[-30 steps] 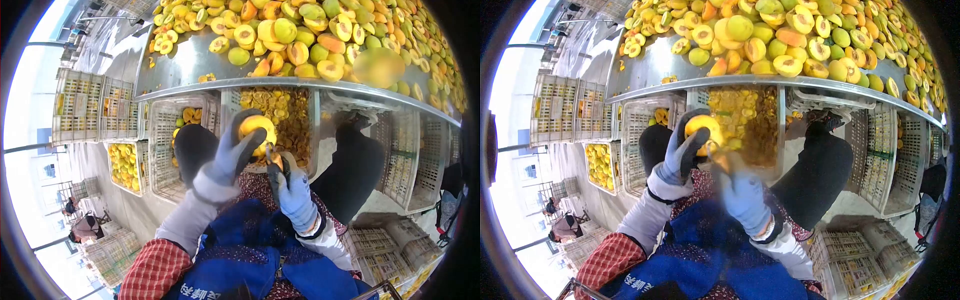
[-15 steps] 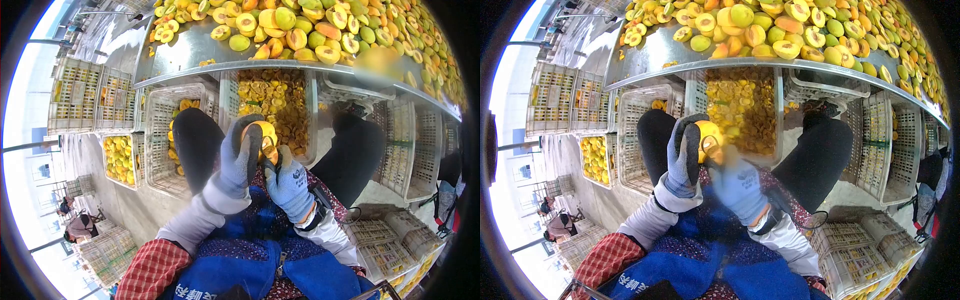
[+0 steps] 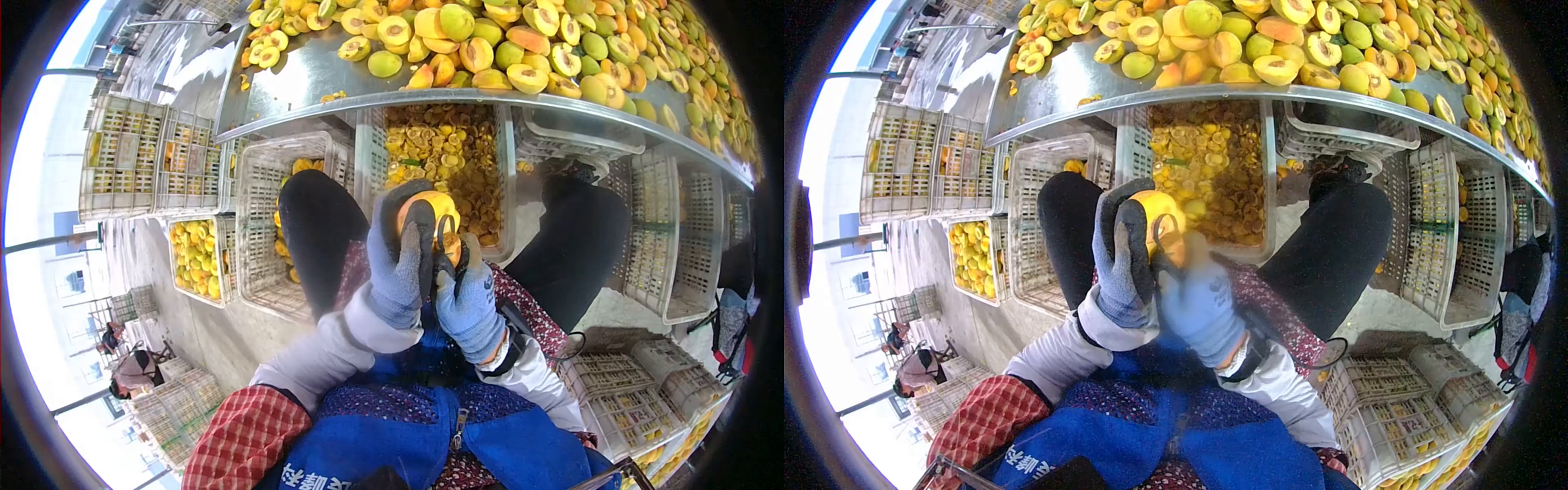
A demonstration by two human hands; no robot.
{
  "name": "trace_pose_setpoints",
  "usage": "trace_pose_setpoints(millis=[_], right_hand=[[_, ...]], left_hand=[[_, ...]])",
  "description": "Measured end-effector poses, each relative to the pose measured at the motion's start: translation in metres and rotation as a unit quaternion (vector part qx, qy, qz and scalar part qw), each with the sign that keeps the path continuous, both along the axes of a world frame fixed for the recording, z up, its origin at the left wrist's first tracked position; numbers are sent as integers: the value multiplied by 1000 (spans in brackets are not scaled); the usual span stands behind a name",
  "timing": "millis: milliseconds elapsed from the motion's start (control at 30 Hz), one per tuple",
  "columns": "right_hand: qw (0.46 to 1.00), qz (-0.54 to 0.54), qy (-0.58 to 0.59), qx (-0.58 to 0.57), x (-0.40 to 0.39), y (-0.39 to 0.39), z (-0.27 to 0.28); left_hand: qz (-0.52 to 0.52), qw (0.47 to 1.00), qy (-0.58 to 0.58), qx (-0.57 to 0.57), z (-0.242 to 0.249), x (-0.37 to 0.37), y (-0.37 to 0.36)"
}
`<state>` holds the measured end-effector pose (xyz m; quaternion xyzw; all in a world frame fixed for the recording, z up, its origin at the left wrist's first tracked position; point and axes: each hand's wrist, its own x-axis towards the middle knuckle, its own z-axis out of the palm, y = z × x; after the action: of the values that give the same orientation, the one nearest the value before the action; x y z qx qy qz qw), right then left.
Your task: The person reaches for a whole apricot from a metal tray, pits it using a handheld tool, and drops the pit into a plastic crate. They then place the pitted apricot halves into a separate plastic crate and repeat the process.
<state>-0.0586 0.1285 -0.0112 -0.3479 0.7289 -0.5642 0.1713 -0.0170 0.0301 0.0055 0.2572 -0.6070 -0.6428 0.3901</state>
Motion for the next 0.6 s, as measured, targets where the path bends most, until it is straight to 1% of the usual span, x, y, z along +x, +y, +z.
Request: trace_pose_setpoints(millis=[33,67,133,267,333,367,400,433,467,500,533,567,600], right_hand=[[1000,15,-2,12,-1,1,1],[1000,14,-4,11,-2,0,1],[1000,3,17,8,-2,0,0],[1000,18,5,-12,3,6,-7],[998,35,-46,4,3,9,-10],[998,35,-48,3,6,10,-17],[1000,3,-23,-9,11,10,-27],[999,-28,4,-20,14,12,-33],[999,-28,3,-20,13,14,-37],[1000,-7,-26,-3,9,15,-36],[998,13,-56,14,6,15,-34],[998,10,-58,14,4,15,-30],[999,16,-35,18,3,15,-26]], left_hand=[[-2,999,-19,-38,3,-1,0],[-2,999,-21,-39,4,-1,-1],[-22,997,-66,-31,5,0,-2],[-46,994,-102,-11,2,1,-9],[-104,985,-123,-55,4,-2,-16],[-136,978,-141,-70,2,-4,-21],[-136,978,-143,-69,5,-5,-25],[-181,964,-183,-62,12,-8,-28],[-225,947,-222,-55,17,-10,-32],[-258,944,-203,-18,14,-10,-38],[-259,944,-204,-18,8,-11,-40],[-276,945,-172,45,2,-12,-43],[-290,941,-140,107,1,-13,-44]])
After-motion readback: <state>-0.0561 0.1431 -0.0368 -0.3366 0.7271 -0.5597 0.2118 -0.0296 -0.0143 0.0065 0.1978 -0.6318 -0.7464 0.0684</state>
